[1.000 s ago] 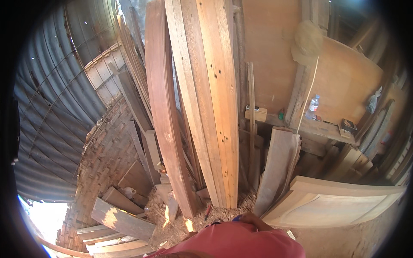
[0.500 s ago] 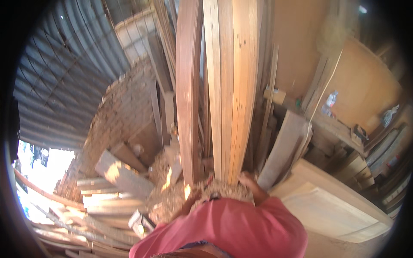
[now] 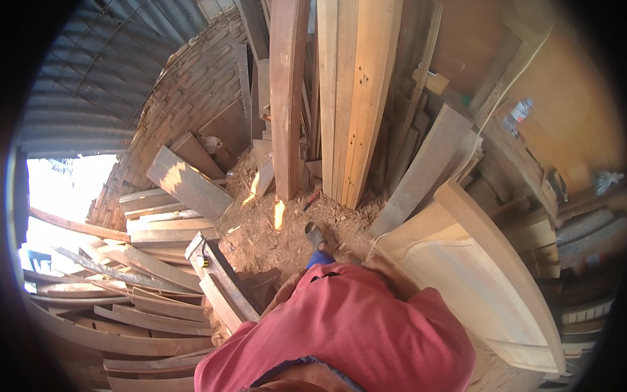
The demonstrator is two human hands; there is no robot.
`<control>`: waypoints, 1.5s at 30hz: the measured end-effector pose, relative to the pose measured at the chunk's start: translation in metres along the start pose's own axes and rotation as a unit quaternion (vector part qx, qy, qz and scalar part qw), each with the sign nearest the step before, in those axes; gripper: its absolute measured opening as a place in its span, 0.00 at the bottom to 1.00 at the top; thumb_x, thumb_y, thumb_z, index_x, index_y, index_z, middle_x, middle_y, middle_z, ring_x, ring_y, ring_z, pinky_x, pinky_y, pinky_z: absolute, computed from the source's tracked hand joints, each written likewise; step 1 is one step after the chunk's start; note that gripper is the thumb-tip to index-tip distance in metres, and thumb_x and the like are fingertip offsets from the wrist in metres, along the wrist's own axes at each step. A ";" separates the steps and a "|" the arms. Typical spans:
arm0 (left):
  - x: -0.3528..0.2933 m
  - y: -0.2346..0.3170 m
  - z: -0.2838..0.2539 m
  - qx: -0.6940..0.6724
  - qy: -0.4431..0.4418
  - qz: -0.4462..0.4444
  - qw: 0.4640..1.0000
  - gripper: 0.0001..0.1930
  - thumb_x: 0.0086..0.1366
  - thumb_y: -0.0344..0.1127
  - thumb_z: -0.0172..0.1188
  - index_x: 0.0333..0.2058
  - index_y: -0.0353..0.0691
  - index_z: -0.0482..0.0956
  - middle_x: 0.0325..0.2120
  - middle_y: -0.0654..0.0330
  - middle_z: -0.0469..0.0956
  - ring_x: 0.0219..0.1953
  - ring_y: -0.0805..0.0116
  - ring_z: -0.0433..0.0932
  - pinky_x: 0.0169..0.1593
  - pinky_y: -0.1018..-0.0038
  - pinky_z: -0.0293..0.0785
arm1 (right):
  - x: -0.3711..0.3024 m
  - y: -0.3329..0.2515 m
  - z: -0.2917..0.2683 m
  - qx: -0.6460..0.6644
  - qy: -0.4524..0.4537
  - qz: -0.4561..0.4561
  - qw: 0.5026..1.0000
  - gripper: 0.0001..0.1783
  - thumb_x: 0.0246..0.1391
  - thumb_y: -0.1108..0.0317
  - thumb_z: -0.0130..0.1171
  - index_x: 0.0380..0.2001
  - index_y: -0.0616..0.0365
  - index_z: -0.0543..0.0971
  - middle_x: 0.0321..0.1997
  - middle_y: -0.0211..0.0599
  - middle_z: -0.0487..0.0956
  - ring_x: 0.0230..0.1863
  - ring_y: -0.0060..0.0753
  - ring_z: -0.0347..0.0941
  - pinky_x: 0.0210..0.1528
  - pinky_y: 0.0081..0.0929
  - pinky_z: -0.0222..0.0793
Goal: The person measures wooden planks with a tape measure in a workshop, then lifts and stacks them against a wall. The person repeats this process for several planks, measuring each one before stacking.
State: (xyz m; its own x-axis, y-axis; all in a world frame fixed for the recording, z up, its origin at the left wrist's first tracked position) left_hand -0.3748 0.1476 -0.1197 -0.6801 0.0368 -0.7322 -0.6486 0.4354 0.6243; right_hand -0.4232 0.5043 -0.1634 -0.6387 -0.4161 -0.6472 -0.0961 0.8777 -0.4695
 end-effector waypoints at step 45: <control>-0.397 -0.238 0.157 -0.346 0.266 -0.048 0.899 0.24 0.73 0.53 0.56 0.28 0.36 0.76 0.24 0.55 0.82 0.28 0.62 0.82 0.35 0.64 0.76 | -0.190 -0.267 0.154 0.124 -0.110 -0.173 0.971 0.25 0.63 0.47 0.56 0.34 0.59 0.88 0.32 0.40 0.88 0.35 0.32 0.84 0.42 0.34 0.79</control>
State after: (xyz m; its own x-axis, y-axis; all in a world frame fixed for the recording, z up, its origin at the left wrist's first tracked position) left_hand 0.1028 0.1703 -0.0202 -0.5573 -0.4863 -0.6730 -0.6456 -0.2560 0.7195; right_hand -0.1588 0.3121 -0.0078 -0.4190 -0.7407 -0.5252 -0.0712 0.6034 -0.7943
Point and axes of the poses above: each hand's wrist, its own x-axis towards the middle knuckle, its own z-axis out of the palm, y = z × x, the point moved 7 cm from there along x, towards the middle knuckle
